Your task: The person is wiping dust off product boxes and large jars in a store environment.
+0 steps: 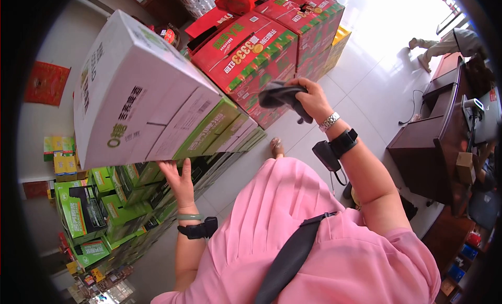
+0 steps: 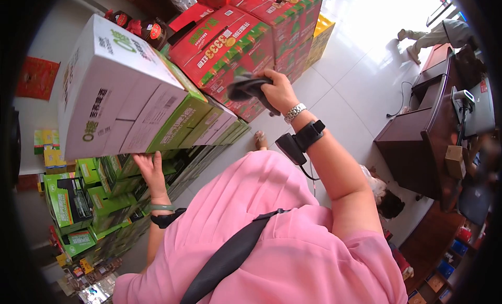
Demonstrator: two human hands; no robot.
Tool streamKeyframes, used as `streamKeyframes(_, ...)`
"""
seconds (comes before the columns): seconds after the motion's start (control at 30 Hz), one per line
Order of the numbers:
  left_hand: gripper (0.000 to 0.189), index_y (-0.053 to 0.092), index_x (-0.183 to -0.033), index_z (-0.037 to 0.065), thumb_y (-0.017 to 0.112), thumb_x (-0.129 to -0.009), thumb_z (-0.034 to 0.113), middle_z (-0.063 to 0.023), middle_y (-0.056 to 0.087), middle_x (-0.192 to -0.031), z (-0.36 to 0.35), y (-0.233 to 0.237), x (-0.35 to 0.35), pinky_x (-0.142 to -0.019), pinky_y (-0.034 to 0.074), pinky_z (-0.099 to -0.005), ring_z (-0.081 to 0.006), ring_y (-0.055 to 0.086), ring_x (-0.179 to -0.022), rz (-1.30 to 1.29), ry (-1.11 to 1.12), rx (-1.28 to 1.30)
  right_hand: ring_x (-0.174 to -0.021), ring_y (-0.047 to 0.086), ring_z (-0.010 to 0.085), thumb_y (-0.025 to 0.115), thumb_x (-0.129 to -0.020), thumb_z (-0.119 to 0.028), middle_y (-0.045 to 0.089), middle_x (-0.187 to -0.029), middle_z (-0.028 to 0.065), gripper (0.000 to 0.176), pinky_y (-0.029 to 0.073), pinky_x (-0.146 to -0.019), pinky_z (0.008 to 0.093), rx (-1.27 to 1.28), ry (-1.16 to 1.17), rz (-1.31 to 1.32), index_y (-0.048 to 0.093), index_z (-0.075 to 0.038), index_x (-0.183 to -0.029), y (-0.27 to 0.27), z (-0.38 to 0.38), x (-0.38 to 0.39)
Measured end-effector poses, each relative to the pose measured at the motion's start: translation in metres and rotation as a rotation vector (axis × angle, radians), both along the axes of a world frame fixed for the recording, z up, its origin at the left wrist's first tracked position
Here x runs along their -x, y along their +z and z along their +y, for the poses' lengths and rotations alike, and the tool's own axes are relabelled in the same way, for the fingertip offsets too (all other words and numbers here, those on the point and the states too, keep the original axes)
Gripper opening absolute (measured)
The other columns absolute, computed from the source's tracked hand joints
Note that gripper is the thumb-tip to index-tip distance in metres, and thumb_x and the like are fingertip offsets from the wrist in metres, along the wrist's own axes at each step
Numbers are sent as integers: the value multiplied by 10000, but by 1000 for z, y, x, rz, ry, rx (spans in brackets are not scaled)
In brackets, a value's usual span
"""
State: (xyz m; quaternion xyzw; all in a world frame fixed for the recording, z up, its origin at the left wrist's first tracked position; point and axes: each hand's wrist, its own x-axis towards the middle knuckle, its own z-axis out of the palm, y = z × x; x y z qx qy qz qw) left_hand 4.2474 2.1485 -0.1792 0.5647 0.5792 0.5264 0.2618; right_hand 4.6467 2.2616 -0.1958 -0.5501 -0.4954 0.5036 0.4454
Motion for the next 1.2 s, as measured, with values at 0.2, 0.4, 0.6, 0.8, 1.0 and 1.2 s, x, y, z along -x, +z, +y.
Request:
streamKeyframes(0.2, 521, 470, -1415, 7, 670, -952, 139, -142, 622, -1274, -33, -91, -2, -963, 495, -332, -201, 622, -1116, -8, -121, 499, -787, 642, 133, 465, -774, 54, 696, -906, 65, 399, 521, -710, 281, -302, -108, 66, 680, -14, -1103, 56, 68, -29)
streamKeyframes(0.4, 410, 570, -1341, 52, 640, -950, 151, -154, 646, -1258, 3, -98, -68, -935, 526, -358, -272, 657, -1114, 220, -529, 746, -1164, 579, 331, 624, -805, -71, 664, -1198, 105, 374, 448, -1027, 431, -537, -64, -738, 678, -139, -1170, 34, 185, -54)
streamKeyframes(0.6, 402, 548, -1365, 64, 591, -970, 127, -176, 628, -1280, 62, -84, -106, -950, 523, -387, -313, 640, -1148, 276, -636, 680, -1288, 474, 402, 684, -786, -50, 516, -1422, 154, 565, 403, -1102, 455, -625, 230, -923, 617, -201, -1326, -16, 229, -22)
streamKeyframes(0.8, 396, 535, -1370, 47, 550, -977, 95, -194, 618, -1288, 89, -100, -120, -962, 516, -402, -314, 632, -1163, 298, -625, 742, -1228, 512, 320, 620, -732, 37, 538, -1392, 97, 612, 445, -1034, 433, -699, 539, -873, 647, -202, -1295, 2, 219, -17)
streamKeyframes(1.0, 503, 474, -1444, -8, 340, -1062, 292, -181, 515, -1463, 145, 29, -184, -1155, 323, -354, -295, 455, -1376, 178, -563, 997, -1129, 561, 303, 624, -710, 36, 586, -1290, 85, 569, 484, -965, 408, -739, 626, -834, 682, -185, -1231, 8, 246, -53)
streamKeyframes(1.2, 305, 638, -1226, 0, 639, -931, 78, -176, 685, -1175, 143, -20, -244, -928, 524, -356, -269, 680, -1078, 54, -127, 730, -981, 630, 327, 626, -676, 49, 650, -1061, 134, 501, 531, -863, 389, -689, 497, -521, 697, -97, -1150, 62, 301, -131)
